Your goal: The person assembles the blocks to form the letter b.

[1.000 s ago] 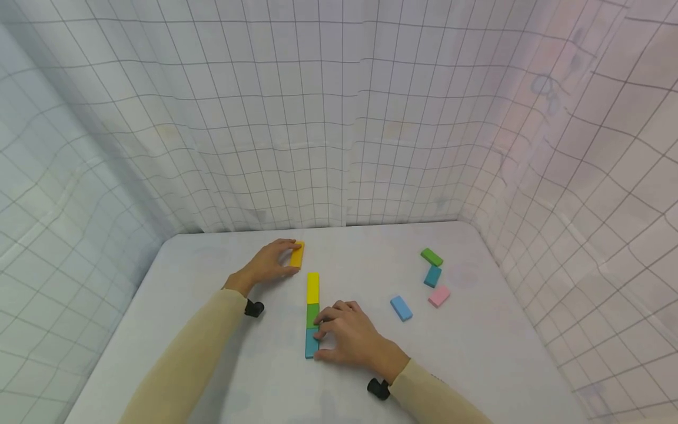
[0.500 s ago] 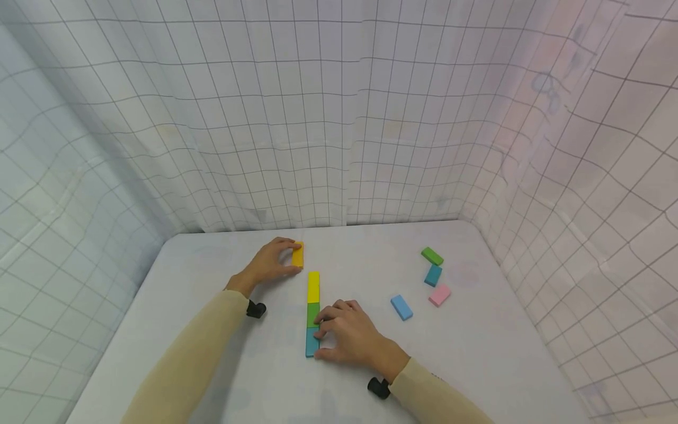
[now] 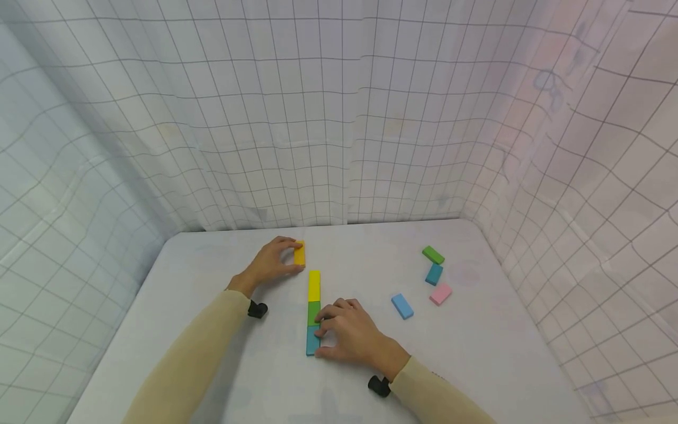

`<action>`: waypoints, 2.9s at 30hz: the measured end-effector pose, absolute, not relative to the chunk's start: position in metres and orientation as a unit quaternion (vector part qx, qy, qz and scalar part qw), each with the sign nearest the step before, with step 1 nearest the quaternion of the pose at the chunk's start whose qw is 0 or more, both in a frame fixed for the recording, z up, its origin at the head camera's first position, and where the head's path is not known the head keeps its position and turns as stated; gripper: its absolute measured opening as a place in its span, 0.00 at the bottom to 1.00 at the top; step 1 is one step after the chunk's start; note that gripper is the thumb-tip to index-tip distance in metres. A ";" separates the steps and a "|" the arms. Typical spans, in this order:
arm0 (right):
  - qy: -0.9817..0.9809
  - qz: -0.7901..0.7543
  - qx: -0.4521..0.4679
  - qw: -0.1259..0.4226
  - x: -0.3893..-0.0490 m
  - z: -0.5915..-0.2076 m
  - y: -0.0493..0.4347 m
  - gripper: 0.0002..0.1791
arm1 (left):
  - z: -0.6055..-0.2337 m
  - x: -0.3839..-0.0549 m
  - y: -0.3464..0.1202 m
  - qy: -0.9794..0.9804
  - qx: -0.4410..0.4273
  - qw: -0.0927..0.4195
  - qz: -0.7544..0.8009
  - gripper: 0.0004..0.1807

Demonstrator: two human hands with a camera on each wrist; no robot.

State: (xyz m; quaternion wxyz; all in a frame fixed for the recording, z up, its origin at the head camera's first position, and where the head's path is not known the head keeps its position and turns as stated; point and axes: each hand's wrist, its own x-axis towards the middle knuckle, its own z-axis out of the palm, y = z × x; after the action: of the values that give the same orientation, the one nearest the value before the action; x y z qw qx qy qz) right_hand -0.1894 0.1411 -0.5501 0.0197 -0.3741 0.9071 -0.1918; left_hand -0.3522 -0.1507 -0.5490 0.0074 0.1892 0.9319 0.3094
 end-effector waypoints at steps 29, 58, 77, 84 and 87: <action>0.907 -0.188 -0.375 0.019 -0.190 -0.549 0.140 0.19 | -0.550 -0.355 -0.125 0.927 0.186 0.018 0.324 0.40; 0.907 -0.185 -0.378 0.014 -0.191 -0.552 0.141 0.19 | -0.593 -0.386 -0.132 0.921 0.238 -0.006 0.308 0.32; 0.905 -0.186 -0.383 0.004 -0.191 -0.552 0.141 0.19 | -0.595 -0.382 -0.135 0.916 0.269 -0.004 0.296 0.31; 0.905 -0.186 -0.381 0.009 -0.191 -0.552 0.141 0.19 | -0.594 -0.382 -0.134 0.917 0.255 0.009 0.306 0.30; 0.905 -0.188 -0.381 0.011 -0.191 -0.551 0.141 0.19 | -0.594 -0.382 -0.134 0.917 0.253 0.017 0.308 0.29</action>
State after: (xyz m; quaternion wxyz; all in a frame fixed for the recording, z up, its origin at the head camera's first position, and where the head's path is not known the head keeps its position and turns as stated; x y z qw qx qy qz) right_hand -0.1908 0.1410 -0.5513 0.0114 -0.3809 0.9053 -0.1878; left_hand -0.3820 -0.1340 -0.5942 0.0166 0.2526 0.9170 0.3081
